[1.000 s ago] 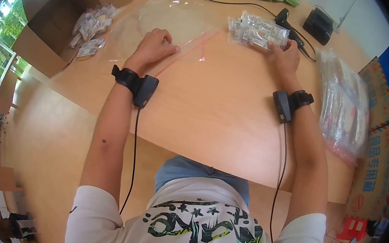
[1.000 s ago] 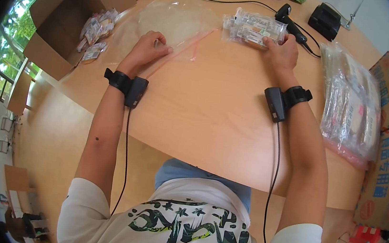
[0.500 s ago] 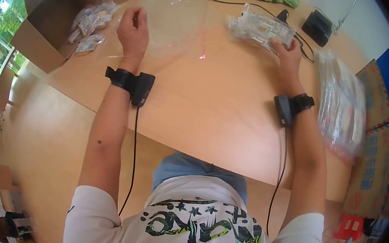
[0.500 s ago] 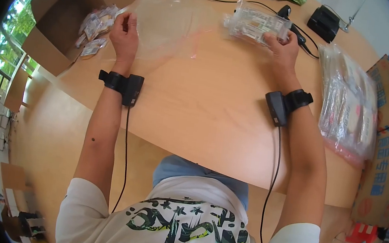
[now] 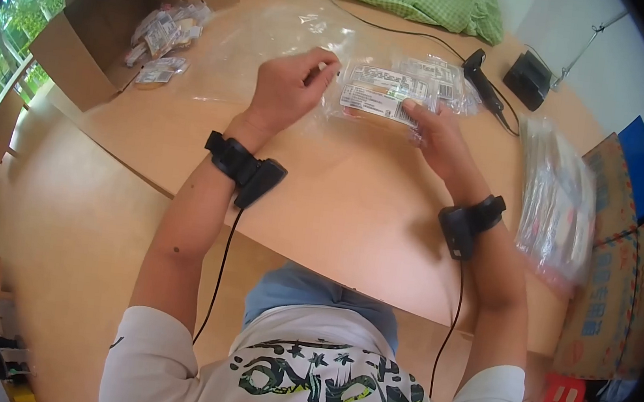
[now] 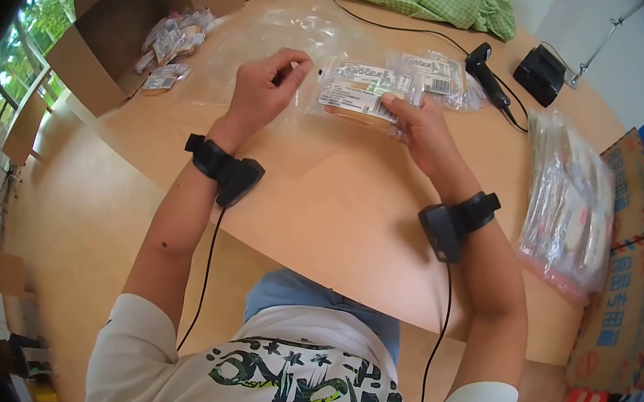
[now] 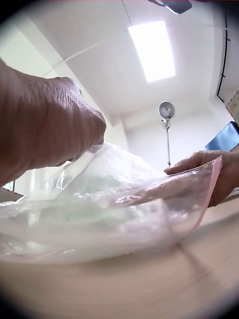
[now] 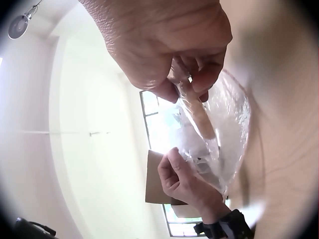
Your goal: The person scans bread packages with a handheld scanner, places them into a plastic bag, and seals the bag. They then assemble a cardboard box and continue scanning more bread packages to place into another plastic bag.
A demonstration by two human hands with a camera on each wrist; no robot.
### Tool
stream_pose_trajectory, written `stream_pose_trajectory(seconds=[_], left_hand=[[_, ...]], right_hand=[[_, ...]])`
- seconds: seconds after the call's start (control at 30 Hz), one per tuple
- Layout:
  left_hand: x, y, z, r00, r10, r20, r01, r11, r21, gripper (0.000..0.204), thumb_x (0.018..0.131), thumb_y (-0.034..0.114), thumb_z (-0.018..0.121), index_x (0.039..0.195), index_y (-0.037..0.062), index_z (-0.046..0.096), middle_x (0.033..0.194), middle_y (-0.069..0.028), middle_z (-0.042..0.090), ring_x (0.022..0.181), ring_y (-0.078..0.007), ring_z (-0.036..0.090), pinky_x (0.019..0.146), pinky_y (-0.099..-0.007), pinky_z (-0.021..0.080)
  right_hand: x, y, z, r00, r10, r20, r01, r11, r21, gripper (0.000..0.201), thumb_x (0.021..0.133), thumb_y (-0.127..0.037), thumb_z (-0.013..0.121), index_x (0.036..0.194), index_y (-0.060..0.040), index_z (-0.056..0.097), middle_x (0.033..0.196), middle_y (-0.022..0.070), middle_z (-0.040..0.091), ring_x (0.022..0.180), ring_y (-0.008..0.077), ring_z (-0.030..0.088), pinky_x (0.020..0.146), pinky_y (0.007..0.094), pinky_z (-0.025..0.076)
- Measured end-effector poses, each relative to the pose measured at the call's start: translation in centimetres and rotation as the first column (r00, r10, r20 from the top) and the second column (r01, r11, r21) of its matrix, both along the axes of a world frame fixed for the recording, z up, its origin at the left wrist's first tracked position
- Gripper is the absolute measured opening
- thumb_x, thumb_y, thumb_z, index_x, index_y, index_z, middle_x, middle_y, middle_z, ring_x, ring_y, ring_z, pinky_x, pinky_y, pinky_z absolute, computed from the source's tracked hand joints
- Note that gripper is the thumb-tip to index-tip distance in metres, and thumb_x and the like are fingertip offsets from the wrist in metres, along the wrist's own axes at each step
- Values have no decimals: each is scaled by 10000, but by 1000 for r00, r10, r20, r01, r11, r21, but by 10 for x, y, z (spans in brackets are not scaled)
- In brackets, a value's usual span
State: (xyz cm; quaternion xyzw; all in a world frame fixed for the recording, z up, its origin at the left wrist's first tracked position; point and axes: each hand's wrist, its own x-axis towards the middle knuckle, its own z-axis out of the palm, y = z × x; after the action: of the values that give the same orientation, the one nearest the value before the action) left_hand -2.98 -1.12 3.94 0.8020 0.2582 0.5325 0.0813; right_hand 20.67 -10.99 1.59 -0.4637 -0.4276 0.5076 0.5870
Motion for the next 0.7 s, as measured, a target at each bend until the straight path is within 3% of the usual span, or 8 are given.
stream_pose_trajectory(seconds=[0.1, 0.2, 0.27, 0.3, 0.37, 0.53, 0.6, 0.7], left_hand=[[8, -16, 1, 991, -119, -68, 123, 990, 62, 105, 822, 140, 691, 883, 54, 681, 628, -133, 605, 514, -233, 599, 489, -317, 467], [21, -27, -5, 948, -316, -29, 317, 937, 145, 97, 827, 136, 682, 881, 55, 684, 634, -126, 611, 519, -243, 610, 489, -324, 475], [23, -41, -3, 902, -409, -139, 417, 909, 28, 108, 830, 129, 670, 908, 54, 670, 685, -134, 616, 577, -259, 615, 533, -332, 480], [24, -47, -3, 874, -450, -180, 458, 889, 1, 124, 829, 139, 670, 921, 56, 665, 706, -136, 611, 599, -262, 609, 549, -337, 476], [26, -59, -6, 813, -522, -259, 532, 846, -36, 157, 828, 159, 670, 948, 59, 653, 750, -138, 601, 641, -269, 598, 579, -346, 467], [27, -78, -15, 692, -603, -397, 618, 779, -106, 242, 823, 209, 669, 1014, 68, 625, 859, -143, 577, 748, -285, 568, 657, -368, 446], [26, -80, -15, 672, -614, -415, 628, 769, -120, 276, 822, 229, 668, 1041, 71, 614, 902, -145, 568, 791, -292, 556, 688, -377, 437], [24, -81, -16, 649, -623, -437, 638, 758, -133, 327, 819, 259, 668, 1081, 77, 597, 968, -149, 554, 855, -302, 538, 734, -391, 424]], right_hand=[[-22, -10, 11, 996, -30, -84, 27, 999, -37, 331, 879, -144, 637, 1168, -33, 521, 989, 42, 634, 766, 100, 599, 639, 261, 506], [-39, -10, 6, 985, -14, -174, 2, 998, -68, 322, 900, -109, 598, 1196, -34, 496, 997, 61, 623, 783, 147, 611, 655, 295, 520], [-35, -3, -16, 986, 33, -163, -45, 997, -68, 291, 914, -95, 573, 1189, -37, 498, 998, 74, 618, 794, 174, 616, 658, 313, 527], [-46, -9, -12, 958, 8, -287, -21, 999, -41, 245, 915, -97, 574, 1142, -36, 505, 976, 77, 613, 784, 169, 611, 651, 304, 518], [-47, -9, -17, 982, -46, -184, 37, 998, -48, 222, 944, -124, 542, 1147, -40, 515, 941, 59, 599, 810, 152, 597, 671, 299, 514], [-39, -4, -24, 985, -25, -173, 18, 999, -41, 261, 917, -105, 576, 1149, -50, 469, 1059, 98, 577, 920, 177, 594, 800, 320, 527], [-56, -10, -11, 975, -150, -167, 146, 989, -32, 305, 923, -115, 572, 1192, -57, 441, 1117, 103, 559, 964, 192, 581, 829, 334, 526], [-55, -10, -11, 980, -90, -175, 101, 993, 58, 390, 925, -117, 568, 1262, -63, 378, 1175, 109, 534, 978, 209, 572, 849, 351, 519]])
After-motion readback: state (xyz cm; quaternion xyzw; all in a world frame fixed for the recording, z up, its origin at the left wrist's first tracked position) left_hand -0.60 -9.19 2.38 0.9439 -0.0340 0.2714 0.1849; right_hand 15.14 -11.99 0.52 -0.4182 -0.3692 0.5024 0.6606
